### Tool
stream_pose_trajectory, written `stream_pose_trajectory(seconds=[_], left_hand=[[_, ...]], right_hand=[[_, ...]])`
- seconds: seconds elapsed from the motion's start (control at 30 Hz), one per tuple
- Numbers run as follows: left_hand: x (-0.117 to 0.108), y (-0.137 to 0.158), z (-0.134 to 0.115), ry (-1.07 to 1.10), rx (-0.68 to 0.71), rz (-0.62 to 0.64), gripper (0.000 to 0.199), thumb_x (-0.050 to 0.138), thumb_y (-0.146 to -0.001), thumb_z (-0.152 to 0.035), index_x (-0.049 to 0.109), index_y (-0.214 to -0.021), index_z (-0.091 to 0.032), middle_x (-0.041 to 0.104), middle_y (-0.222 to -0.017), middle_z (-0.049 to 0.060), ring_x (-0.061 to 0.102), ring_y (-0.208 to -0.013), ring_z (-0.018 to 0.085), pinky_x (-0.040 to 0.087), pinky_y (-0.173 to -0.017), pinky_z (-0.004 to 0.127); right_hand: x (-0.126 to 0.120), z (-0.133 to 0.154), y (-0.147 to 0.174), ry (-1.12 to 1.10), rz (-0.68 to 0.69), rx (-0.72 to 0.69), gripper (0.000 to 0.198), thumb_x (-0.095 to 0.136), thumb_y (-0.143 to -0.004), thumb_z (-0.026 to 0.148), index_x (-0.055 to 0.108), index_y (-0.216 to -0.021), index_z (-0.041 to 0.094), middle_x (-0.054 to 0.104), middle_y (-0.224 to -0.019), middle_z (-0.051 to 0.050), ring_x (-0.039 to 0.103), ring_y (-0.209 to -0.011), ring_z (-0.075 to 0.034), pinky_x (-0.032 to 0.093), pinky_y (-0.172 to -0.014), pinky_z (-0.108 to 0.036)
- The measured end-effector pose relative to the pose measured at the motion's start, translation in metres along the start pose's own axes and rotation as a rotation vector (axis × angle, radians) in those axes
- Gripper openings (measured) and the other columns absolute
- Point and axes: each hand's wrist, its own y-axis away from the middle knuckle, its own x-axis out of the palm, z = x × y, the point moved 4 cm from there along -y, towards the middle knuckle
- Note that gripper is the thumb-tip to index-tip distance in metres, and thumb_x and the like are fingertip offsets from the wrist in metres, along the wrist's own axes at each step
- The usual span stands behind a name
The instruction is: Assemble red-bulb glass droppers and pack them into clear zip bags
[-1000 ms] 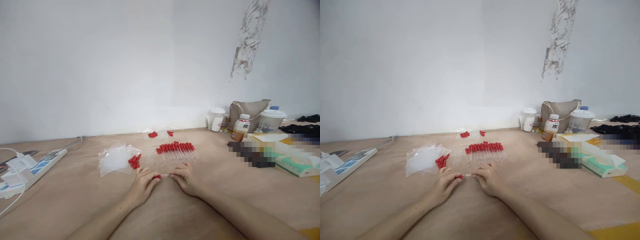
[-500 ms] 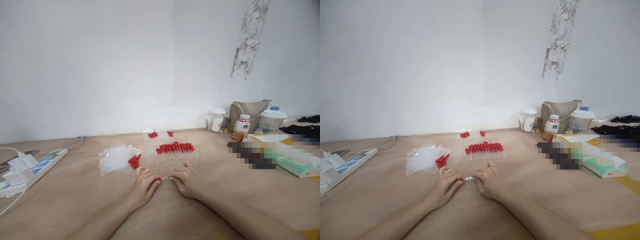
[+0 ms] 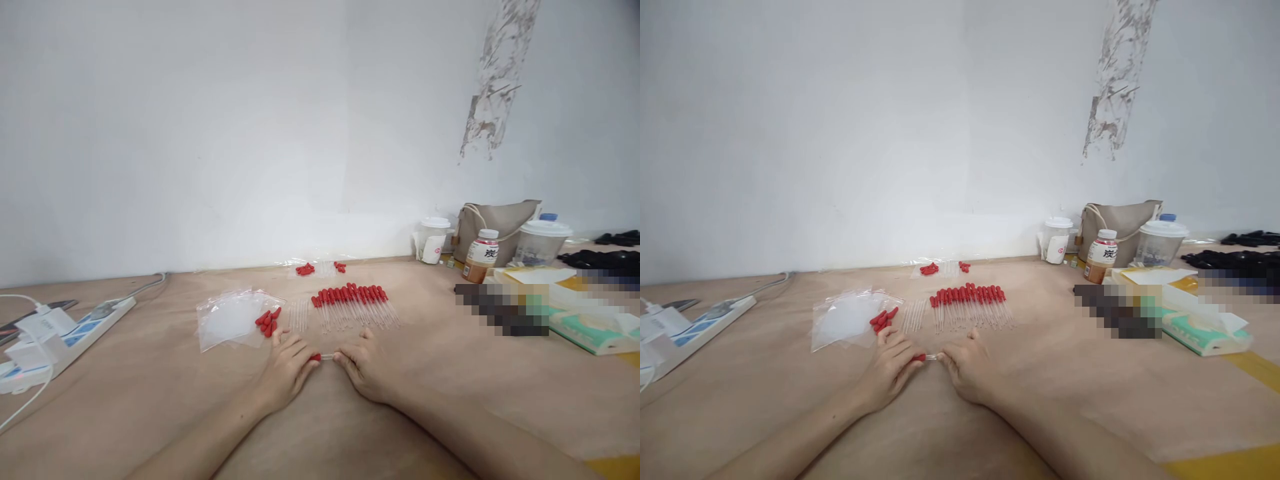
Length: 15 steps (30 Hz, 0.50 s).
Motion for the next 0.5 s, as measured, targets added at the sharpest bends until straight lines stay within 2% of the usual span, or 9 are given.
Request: stream_pose_trajectory(seconds=[0.17,0.27,0.33,0.4,0.5], left_hand=[[-0.003,0.002,0.007,-0.024,-0.012,-0.057,0.016,0.045,-0.086,-0.021,0.060,-0.089,-0.023,0.064,-0.078,0.000,0.050,-0.076,0.017,0.021,-0.088,0.042],[-0.004,0.003,0.012,-0.040,-0.052,-0.082,0.019,0.044,-0.086,-0.020,0.058,-0.098,-0.025,0.063,-0.087,0.001,0.051,-0.082,0.018,0.022,-0.089,0.040],[-0.004,0.005,0.020,-0.090,-0.123,-0.127,0.023,0.044,-0.084,-0.021,0.055,-0.105,-0.024,0.060,-0.096,0.004,0.050,-0.090,0.020,0.023,-0.088,0.040],[-0.004,0.007,0.032,-0.160,-0.235,-0.185,0.027,0.047,-0.081,-0.024,0.053,-0.108,-0.023,0.057,-0.102,0.007,0.047,-0.097,0.023,0.025,-0.086,0.041],[-0.005,0.011,0.053,-0.255,-0.400,-0.221,0.027,0.051,-0.077,-0.029,0.055,-0.103,-0.023,0.053,-0.107,0.009,0.044,-0.101,0.027,0.026,-0.084,0.042]], right_hand=[[-0.014,0.011,-0.002,0.143,0.047,-0.116,0.019,0.040,-0.083,0.020,0.057,-0.075,0.017,0.060,-0.075,-0.004,0.047,-0.075,-0.015,0.021,-0.069,-0.030],[-0.021,0.010,-0.003,0.158,0.089,-0.053,0.020,0.041,-0.082,0.019,0.059,-0.075,0.017,0.061,-0.077,-0.005,0.048,-0.077,-0.016,0.022,-0.070,-0.031],[-0.024,0.001,-0.007,0.103,0.092,0.101,0.018,0.043,-0.080,0.020,0.060,-0.074,0.019,0.063,-0.078,-0.003,0.050,-0.077,-0.015,0.023,-0.072,-0.031],[-0.024,-0.015,-0.016,0.028,0.083,0.319,0.018,0.044,-0.078,0.021,0.061,-0.072,0.020,0.064,-0.076,-0.001,0.053,-0.074,-0.015,0.024,-0.073,-0.031],[-0.019,-0.041,-0.034,-0.032,0.064,0.648,0.023,0.043,-0.077,0.028,0.062,-0.065,0.021,0.065,-0.071,0.000,0.055,-0.069,-0.016,0.026,-0.074,-0.032]])
